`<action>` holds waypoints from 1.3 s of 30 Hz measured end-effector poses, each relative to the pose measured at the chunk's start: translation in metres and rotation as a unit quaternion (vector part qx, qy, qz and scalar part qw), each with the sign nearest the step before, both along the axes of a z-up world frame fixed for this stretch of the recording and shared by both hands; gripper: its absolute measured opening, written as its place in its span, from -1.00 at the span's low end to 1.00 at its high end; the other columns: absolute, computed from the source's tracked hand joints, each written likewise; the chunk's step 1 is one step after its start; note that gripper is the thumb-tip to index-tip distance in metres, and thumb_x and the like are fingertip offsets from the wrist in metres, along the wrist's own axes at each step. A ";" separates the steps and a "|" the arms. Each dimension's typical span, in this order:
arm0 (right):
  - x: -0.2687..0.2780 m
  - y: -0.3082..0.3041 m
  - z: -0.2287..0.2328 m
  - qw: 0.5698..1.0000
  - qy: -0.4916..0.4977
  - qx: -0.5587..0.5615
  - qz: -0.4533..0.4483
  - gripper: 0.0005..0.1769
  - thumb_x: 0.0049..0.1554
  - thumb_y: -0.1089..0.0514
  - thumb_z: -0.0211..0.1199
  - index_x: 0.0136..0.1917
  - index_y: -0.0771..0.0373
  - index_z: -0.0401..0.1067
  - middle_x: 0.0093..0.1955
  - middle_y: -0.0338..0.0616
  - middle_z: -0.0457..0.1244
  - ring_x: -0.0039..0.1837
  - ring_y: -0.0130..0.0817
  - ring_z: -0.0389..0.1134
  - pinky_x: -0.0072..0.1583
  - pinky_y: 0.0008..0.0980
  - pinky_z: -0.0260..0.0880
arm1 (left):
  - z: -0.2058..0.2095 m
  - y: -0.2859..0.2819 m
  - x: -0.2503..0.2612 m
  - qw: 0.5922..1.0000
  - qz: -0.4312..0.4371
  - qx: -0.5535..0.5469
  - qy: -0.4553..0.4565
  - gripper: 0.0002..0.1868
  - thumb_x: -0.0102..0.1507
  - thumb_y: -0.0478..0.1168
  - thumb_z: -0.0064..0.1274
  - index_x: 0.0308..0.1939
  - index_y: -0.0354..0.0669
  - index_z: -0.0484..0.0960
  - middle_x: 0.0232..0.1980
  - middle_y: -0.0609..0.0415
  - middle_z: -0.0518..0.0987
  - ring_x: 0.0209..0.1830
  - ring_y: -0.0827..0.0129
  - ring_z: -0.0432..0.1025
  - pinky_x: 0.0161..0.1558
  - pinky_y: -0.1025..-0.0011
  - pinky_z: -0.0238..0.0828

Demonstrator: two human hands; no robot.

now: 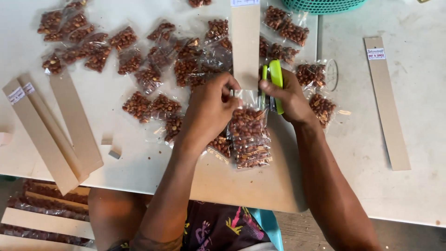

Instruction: Stapling small plastic bags of nuts onto cardboard display strips for retail sale.

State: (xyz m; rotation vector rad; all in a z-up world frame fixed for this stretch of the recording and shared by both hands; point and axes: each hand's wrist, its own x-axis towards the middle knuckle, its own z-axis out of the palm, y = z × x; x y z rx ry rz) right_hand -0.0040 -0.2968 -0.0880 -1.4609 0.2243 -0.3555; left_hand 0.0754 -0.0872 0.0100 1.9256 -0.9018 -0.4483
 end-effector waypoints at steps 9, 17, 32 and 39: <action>-0.003 0.009 0.019 0.998 -0.023 -0.044 0.040 -0.66 -0.01 0.34 0.53 0.00 0.39 0.46 -0.28 -0.13 0.27 -0.23 -0.36 0.33 -0.09 -0.43 0.31 | -0.018 -0.004 -0.014 0.990 0.135 -0.037 0.017 -0.77 0.17 -0.40 0.23 -0.12 -0.28 0.56 -0.39 -0.11 0.65 -0.41 0.21 0.58 -0.42 0.30 0.49; -0.003 0.019 0.022 0.998 -0.039 -0.024 0.032 -0.65 0.02 0.37 0.52 0.02 0.38 0.43 -0.27 -0.16 0.28 -0.21 -0.41 0.36 -0.07 -0.46 0.35 | -0.026 -0.004 -0.021 0.987 0.133 -0.085 0.035 -0.84 0.23 -0.45 0.15 -0.10 -0.34 0.60 -0.29 -0.21 0.67 -0.27 0.10 0.62 -0.28 0.29 0.59; 0.017 0.081 0.099 0.957 0.117 -0.068 -0.255 -0.34 0.06 -0.54 -0.24 -0.17 0.08 0.22 -0.17 -0.30 0.11 -0.02 -0.41 0.11 0.08 -0.32 0.15 | -0.021 -0.001 -0.030 0.984 0.123 -0.112 -0.069 -0.82 0.19 -0.48 0.21 -0.24 -0.18 0.56 -0.26 0.04 0.71 -0.27 0.33 0.67 -0.27 0.42 0.72; 0.037 0.069 0.104 0.978 0.111 -0.052 -0.169 -0.29 0.05 -0.54 -0.30 0.14 0.05 -0.07 0.13 -0.21 -0.16 0.14 -0.24 -0.19 0.04 -0.04 -0.23 | -0.030 -0.003 -0.016 0.981 0.135 -0.126 -0.056 -0.82 0.16 -0.46 0.22 -0.22 -0.18 0.61 -0.26 0.04 0.73 -0.31 0.33 0.66 -0.27 0.45 0.68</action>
